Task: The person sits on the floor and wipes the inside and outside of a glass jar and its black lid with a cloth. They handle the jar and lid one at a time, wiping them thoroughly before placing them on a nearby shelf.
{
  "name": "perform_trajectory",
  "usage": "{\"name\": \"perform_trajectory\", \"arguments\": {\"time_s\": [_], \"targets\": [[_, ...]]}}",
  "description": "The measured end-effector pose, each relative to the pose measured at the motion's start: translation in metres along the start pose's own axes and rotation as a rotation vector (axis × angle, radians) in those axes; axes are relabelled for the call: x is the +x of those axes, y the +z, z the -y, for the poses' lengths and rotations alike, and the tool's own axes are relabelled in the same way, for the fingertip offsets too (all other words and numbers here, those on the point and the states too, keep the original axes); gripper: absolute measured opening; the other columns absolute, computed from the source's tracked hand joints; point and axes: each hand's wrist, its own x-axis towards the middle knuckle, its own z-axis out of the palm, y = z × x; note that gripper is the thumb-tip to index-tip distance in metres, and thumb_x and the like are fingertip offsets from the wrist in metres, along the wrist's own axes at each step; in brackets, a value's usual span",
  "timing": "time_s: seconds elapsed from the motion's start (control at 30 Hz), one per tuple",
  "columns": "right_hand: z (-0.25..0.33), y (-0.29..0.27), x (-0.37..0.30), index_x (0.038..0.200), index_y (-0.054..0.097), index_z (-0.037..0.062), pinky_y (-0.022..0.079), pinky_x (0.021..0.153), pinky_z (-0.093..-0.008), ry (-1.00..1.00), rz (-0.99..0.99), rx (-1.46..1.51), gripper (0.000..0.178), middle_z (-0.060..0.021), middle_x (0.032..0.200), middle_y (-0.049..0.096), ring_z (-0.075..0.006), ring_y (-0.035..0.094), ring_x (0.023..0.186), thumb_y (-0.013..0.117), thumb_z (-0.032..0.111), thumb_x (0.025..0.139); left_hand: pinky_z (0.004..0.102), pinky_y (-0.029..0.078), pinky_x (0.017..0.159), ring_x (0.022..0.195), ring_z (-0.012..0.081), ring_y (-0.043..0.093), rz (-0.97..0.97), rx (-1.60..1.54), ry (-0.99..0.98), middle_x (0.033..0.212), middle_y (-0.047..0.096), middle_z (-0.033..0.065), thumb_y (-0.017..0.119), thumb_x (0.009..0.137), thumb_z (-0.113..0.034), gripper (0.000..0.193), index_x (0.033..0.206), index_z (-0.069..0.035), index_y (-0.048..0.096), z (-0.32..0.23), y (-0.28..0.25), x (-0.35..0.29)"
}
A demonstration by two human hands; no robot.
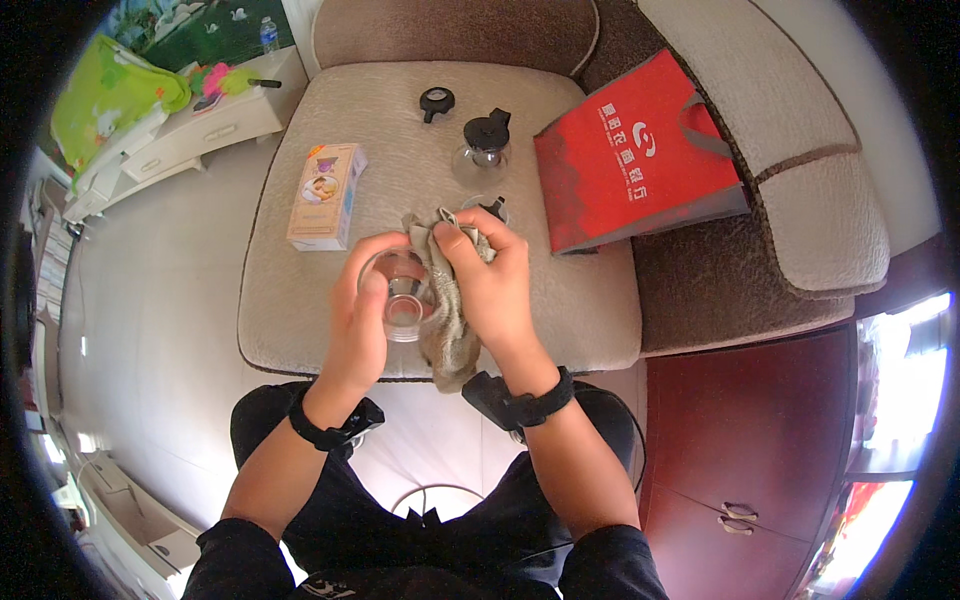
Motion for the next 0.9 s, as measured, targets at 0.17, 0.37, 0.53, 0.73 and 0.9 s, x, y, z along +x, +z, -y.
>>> {"name": "perform_trajectory", "arguments": {"time_s": [0.17,0.37,0.53,0.73,0.9], "targets": [[-0.010,0.016,-0.013,0.098,0.068,-0.0016,0.050,0.077,-0.0304,-0.260,-0.133,-0.149,0.011,-0.0060,0.089,0.065,-0.0127,0.059,0.086,0.073,0.008,0.096,0.0348,0.058,0.076,0.110,0.0188,0.068,-0.253,-0.035,-0.132,0.119,0.067,0.0114,0.044,0.111,-0.060,0.065,0.145,-0.005,0.051,0.015,-0.010,0.012],[-0.004,0.037,-0.029,0.103,0.070,0.0037,0.055,0.079,-0.0389,-0.778,-0.165,-0.474,0.028,-0.0141,0.107,0.066,-0.0320,0.065,0.090,0.081,0.003,0.078,0.0364,0.057,0.090,0.108,0.0213,0.068,-0.310,-0.108,-0.029,0.117,0.069,0.0117,0.038,0.115,-0.054,0.060,0.134,0.000,0.057,0.005,0.009,0.005],[0.002,0.048,-0.049,0.105,0.073,0.0108,0.055,0.072,-0.0357,-1.057,0.023,-0.679,0.037,-0.0081,0.106,0.065,-0.0263,0.063,0.089,0.081,0.011,0.069,0.0443,0.052,0.104,0.110,0.0266,0.067,-0.001,-0.903,-0.252,0.110,0.070,0.0107,0.035,0.111,-0.065,0.071,0.126,-0.002,0.064,0.032,-0.023,0.014],[0.008,0.019,-0.025,0.106,0.074,0.0086,0.055,0.066,-0.0354,-1.058,-0.006,-0.622,0.041,-0.0097,0.107,0.066,-0.0275,0.065,0.085,0.083,0.009,0.066,0.0413,0.052,0.101,0.108,0.0223,0.068,-0.192,-0.471,-0.332,0.110,0.072,0.0090,0.041,0.109,-0.064,0.069,0.120,-0.002,0.067,-0.002,-0.003,0.018],[-0.005,0.010,-0.006,0.104,0.070,-0.0001,0.054,0.079,-0.0372,-0.758,-0.199,-0.424,0.027,-0.0140,0.100,0.067,-0.0286,0.067,0.087,0.079,0.000,0.079,0.0325,0.053,0.080,0.095,0.0194,0.069,-0.084,-0.398,-0.354,0.109,0.072,0.0084,0.039,0.108,-0.067,0.071,0.123,-0.003,0.066,-0.004,-0.003,0.019]]}}
